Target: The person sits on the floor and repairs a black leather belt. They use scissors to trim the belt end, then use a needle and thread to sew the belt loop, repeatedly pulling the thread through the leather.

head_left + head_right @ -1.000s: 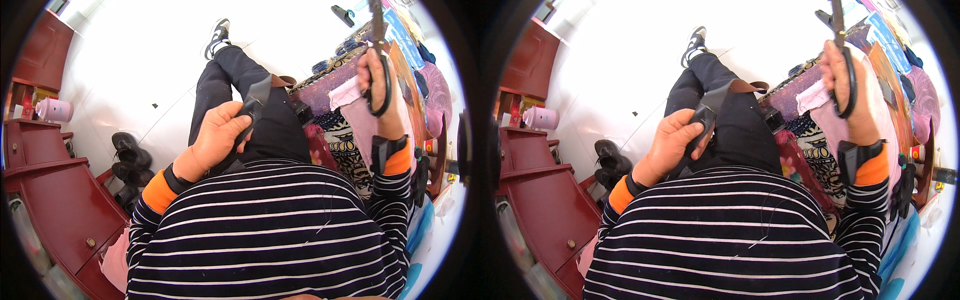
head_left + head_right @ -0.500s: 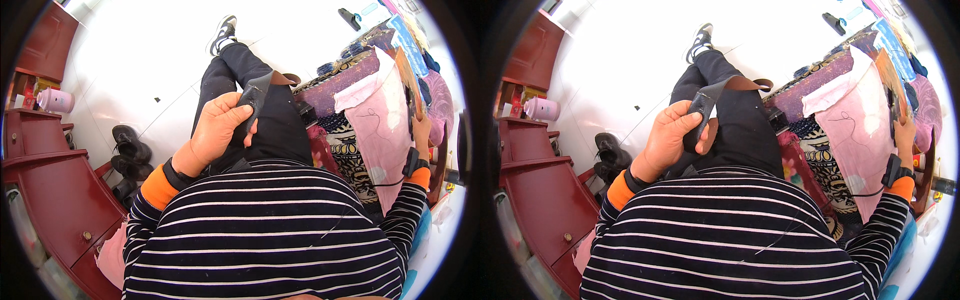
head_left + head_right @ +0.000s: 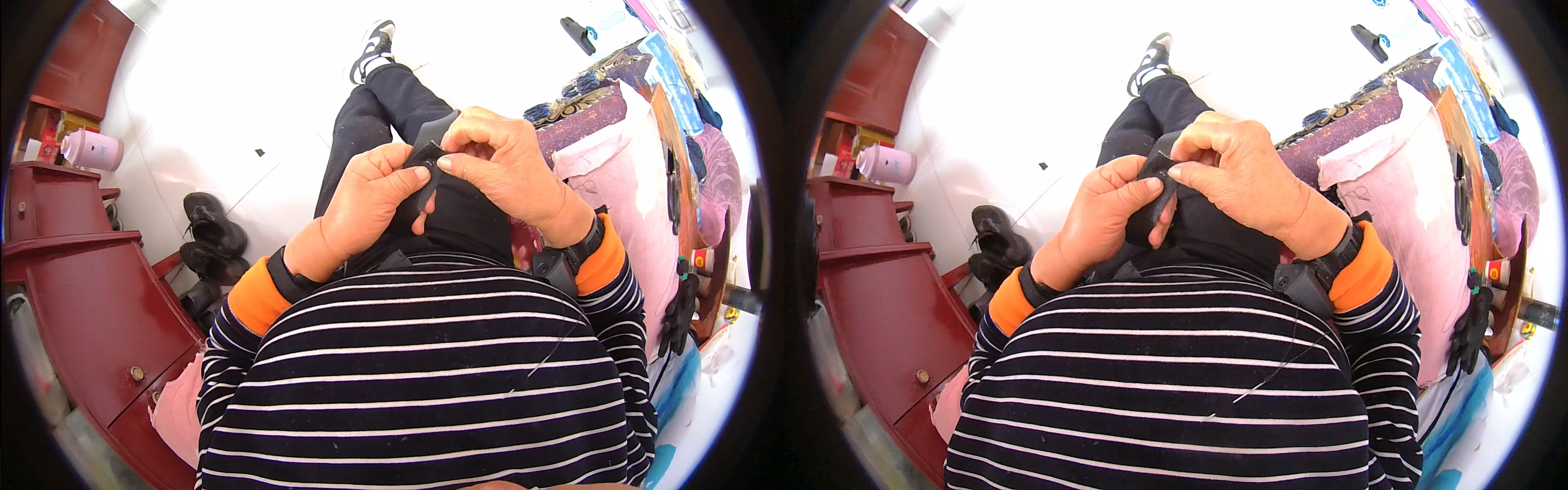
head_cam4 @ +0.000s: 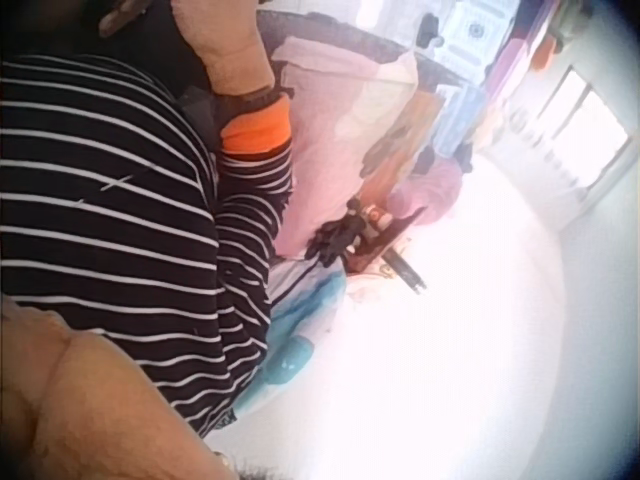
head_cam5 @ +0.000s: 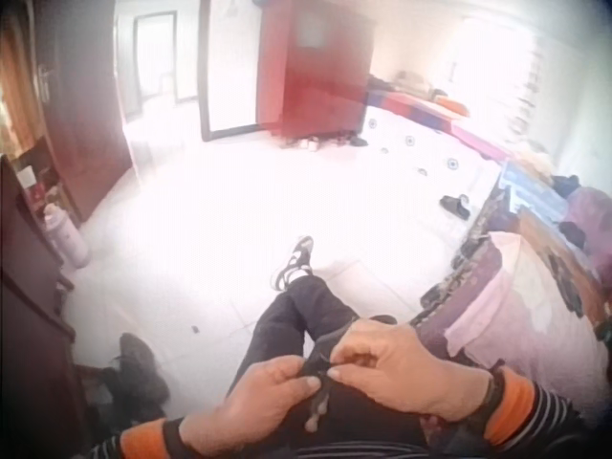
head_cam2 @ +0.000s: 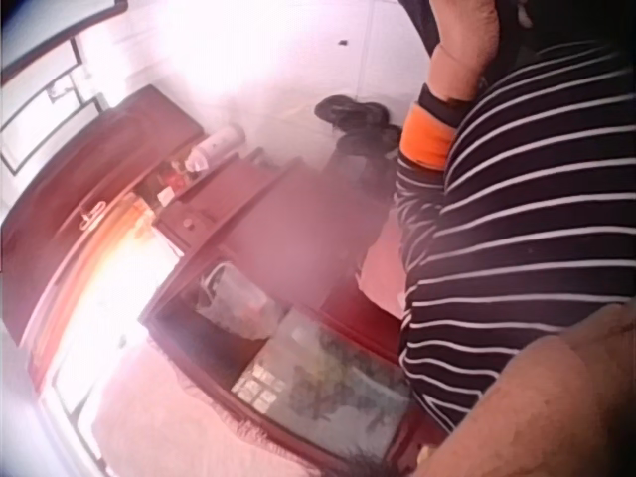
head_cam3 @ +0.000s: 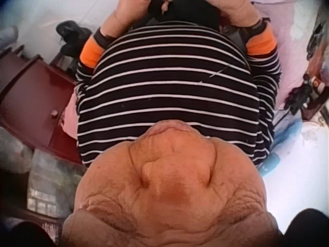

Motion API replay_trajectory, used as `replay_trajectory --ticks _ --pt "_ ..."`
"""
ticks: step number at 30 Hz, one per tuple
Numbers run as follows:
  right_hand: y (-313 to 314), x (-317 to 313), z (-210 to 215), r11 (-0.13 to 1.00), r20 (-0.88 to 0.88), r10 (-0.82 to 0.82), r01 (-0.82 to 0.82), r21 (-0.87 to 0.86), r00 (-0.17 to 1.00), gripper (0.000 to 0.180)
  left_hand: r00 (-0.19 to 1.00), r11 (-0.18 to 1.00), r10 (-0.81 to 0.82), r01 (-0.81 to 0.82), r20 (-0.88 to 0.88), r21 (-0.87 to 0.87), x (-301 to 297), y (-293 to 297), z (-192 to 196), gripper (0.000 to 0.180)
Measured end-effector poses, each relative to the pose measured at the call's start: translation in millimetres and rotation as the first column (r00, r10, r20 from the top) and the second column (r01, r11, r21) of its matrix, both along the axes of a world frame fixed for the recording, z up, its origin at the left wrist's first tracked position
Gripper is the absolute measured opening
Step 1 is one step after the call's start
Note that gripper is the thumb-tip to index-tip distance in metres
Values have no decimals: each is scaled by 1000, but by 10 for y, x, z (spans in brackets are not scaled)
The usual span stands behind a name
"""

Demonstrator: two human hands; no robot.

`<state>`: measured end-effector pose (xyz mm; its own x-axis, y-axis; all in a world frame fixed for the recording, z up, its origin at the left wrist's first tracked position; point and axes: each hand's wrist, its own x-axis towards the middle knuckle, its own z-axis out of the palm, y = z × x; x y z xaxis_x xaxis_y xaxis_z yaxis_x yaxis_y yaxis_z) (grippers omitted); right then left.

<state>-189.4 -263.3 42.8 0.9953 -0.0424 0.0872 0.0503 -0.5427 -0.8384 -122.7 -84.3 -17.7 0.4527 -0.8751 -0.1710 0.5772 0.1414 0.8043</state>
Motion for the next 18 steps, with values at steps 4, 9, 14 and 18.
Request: replay_trajectory --ticks 4,9,14,18 --pt "-89 -9 -75 986 -96 -73 86 140 993 7 994 988 -108 110 19 -104 57 -16 -28 28" --pt "-101 -19 -153 931 -198 -161 215 294 967 5 985 975 -160 147 -70 -168 65 -28 -79 27" --pt "-59 -79 -103 988 -42 -139 141 65 989 6 984 985 -141 129 -104 -117 55 -33 -127 22" --pt "-22 -114 44 927 357 186 -44 -372 915 11 995 992 -25 12 -101 -126 31 -33 -112 20"
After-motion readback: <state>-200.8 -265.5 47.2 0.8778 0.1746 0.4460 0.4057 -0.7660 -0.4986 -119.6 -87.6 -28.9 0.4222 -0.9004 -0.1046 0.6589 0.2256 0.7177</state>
